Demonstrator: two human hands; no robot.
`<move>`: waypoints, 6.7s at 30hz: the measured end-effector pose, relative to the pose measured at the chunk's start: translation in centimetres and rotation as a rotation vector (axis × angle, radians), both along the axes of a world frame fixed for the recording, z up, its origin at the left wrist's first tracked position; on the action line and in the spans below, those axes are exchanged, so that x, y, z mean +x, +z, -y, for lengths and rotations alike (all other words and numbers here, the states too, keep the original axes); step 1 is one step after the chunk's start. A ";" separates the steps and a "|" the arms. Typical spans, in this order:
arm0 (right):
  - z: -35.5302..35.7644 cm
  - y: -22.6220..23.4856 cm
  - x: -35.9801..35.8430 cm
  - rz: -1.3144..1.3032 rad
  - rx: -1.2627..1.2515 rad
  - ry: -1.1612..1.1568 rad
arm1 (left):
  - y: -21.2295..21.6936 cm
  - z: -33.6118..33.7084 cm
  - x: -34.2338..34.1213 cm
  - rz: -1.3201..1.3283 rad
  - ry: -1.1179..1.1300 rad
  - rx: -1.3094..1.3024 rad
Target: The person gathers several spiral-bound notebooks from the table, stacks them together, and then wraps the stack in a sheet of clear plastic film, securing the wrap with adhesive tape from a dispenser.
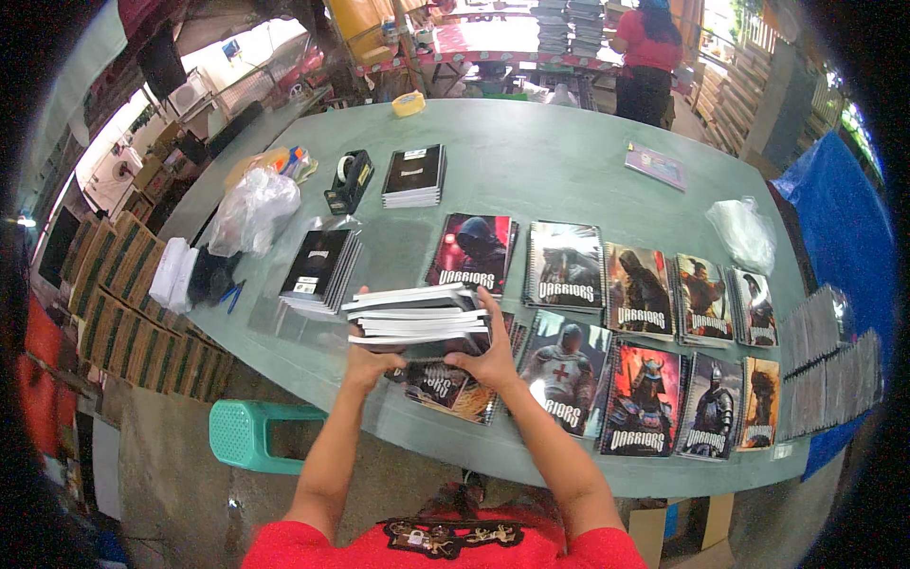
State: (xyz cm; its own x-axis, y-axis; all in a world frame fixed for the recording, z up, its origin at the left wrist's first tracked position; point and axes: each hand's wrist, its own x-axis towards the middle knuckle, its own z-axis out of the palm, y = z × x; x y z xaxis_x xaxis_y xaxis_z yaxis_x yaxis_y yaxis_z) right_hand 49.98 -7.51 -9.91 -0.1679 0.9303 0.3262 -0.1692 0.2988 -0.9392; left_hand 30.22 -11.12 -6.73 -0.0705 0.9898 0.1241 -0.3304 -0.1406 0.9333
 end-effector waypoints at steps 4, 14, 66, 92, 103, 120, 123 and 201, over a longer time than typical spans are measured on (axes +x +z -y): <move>-1.3 -3.4 -2.2 0.169 -0.051 -0.230 | -1.3 -1.9 -1.8 -0.095 0.080 -0.045; -1.0 2.8 -2.7 0.021 0.230 -0.156 | 0.0 -3.3 -4.4 -0.434 -0.006 0.339; 1.4 5.1 -5.7 0.263 0.037 -0.564 | 0.0 -12.1 -6.1 -0.086 -0.584 0.202; -22.7 5.1 -10.2 -0.636 -0.685 -0.336 | 3.8 -34.9 -16.3 -0.012 -0.094 -0.265; -38.8 -1.4 -17.4 -0.126 -0.852 -0.535 | -10.3 -55.0 -21.7 -0.536 0.250 -0.246; -13.9 9.0 -13.2 0.325 -0.311 -0.360 | -9.1 -8.5 -18.1 -1.219 -0.554 0.414; -7.9 4.1 -16.9 0.211 -0.619 -0.186 | -5.3 -11.6 -23.4 -1.126 -0.199 0.580; -14.6 -1.8 -39.3 1.193 -0.167 0.096 | -9.7 -24.1 -32.2 -1.058 -0.067 -0.038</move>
State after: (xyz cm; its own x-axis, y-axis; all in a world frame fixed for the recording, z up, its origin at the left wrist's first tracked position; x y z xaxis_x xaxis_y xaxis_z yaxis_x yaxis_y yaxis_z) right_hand 10.63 7.12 -11.69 -0.3520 0.9134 -0.2044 0.8158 0.1923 -0.5455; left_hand -1.98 12.97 -16.45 0.1100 0.9922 0.0592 0.6469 -0.1167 0.7536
